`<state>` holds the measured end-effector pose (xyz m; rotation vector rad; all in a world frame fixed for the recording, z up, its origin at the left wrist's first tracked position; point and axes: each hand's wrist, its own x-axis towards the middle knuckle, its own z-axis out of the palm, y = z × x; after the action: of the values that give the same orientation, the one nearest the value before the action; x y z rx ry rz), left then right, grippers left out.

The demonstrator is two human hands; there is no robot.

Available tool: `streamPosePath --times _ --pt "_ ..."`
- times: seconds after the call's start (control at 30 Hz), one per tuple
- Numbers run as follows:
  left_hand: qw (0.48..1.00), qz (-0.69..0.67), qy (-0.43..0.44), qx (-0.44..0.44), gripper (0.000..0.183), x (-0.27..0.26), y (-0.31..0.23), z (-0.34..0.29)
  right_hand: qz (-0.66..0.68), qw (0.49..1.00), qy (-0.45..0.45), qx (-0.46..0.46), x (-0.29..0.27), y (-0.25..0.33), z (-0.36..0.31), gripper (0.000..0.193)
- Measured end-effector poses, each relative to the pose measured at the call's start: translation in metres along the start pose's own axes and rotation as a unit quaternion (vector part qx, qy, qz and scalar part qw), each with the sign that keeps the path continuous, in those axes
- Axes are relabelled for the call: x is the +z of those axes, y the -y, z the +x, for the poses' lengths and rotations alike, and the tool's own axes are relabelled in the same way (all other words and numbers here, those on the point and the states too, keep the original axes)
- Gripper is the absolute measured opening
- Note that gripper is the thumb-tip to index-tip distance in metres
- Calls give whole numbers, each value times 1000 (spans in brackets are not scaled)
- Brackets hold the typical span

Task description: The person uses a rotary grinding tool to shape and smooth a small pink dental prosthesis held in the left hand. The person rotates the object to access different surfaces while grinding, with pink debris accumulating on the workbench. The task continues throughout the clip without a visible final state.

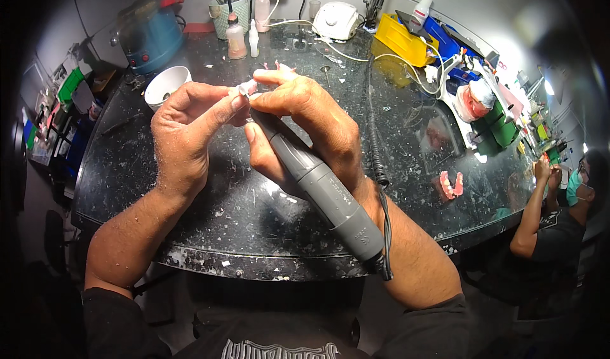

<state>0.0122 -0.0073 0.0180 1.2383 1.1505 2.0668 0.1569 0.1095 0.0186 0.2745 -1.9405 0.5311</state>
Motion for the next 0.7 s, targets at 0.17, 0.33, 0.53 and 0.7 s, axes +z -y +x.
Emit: streamPosePath --times 0.17,0.33,0.53,0.7 --pt "1000 15 0 -6 8 1 -2 -1 22 996 -79 30 8 0 1 31" --pt "1000 16 -2 1 7 0 -1 -2 3 999 -50 8 7 -2 0 33" --pt "1000 22 8 -15 6 -1 0 -2 12 996 -79 29 12 -2 -3 33" --pt "1000 -7 -13 -25 8 1 1 -3 36 997 -65 35 10 1 -1 32"
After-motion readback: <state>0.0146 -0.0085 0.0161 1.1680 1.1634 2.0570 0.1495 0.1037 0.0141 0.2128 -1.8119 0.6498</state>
